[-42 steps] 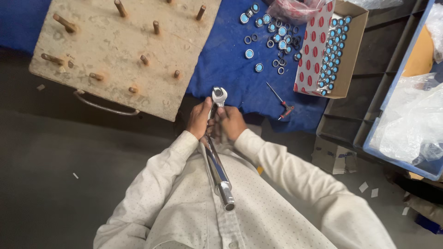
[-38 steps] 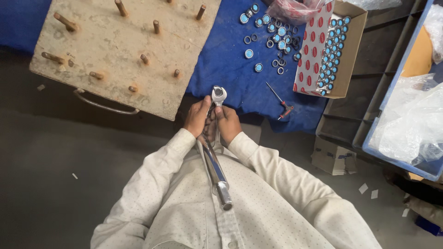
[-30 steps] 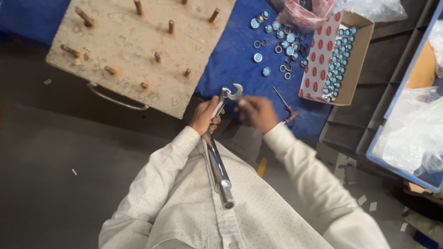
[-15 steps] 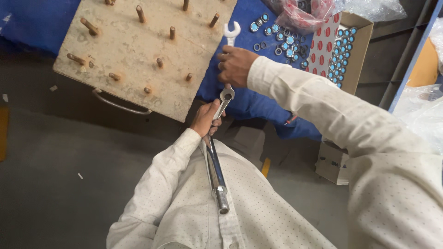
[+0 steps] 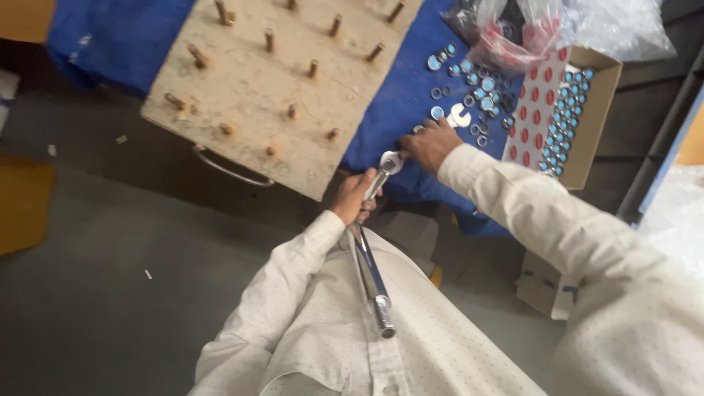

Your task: The person uses a wrench and a screwdriver to assemble metal parts. They pick up components from a table, tighten them with the tools, and place the finished pieces into a rack.

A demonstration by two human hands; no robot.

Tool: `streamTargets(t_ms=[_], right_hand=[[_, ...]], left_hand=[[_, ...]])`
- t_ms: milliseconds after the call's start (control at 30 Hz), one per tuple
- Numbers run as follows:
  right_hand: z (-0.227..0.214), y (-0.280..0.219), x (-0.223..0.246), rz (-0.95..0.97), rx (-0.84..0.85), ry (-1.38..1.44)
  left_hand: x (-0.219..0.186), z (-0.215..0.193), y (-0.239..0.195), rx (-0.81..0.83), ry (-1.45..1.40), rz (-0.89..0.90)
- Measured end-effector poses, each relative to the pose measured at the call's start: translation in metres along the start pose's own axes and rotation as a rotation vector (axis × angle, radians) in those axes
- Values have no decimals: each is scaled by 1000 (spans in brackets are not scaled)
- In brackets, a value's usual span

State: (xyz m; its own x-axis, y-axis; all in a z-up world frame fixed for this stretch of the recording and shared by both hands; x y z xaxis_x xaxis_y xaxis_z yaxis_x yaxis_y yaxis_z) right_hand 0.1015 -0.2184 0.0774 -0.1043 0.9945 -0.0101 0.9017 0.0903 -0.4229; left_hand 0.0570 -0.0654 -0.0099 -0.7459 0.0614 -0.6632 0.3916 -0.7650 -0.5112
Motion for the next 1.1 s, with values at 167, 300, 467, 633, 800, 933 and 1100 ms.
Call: streamTargets(t_ms=[167, 300, 467, 633, 800, 933, 1100], right_hand=[[14, -15, -5, 197, 66, 127], [30, -35, -6, 445, 106, 500], [28, -49, 1, 462, 62, 531], [10, -66, 0, 407, -168, 848], [52, -127, 1, 673, -392, 1719], [70, -162, 26, 679, -484, 2001], [65, -178, 39, 647, -491, 2275]], left_hand=[[-3, -2, -1, 9, 44, 59], [9, 0, 2, -69, -8, 57], [8, -3, 7, -53, 17, 57], [9, 3, -1, 3, -63, -63], [12, 14, -13, 63, -217, -283], [7, 27, -20, 116, -385, -365], [-3, 44, -24, 213, -603, -358]])
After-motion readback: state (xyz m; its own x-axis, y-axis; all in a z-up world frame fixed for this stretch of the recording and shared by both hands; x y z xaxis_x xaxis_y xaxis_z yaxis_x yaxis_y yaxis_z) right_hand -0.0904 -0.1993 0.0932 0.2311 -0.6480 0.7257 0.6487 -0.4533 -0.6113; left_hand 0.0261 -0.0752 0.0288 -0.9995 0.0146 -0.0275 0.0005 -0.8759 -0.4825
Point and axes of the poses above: each hand's wrist, its own y-axis towards the middle knuckle, its own z-axis out of the palm, x = y × z, the point moved 10 cm from there along y, towards the middle knuckle, and after that the axes turned 4 degrees about z, right-handed, at the moved point
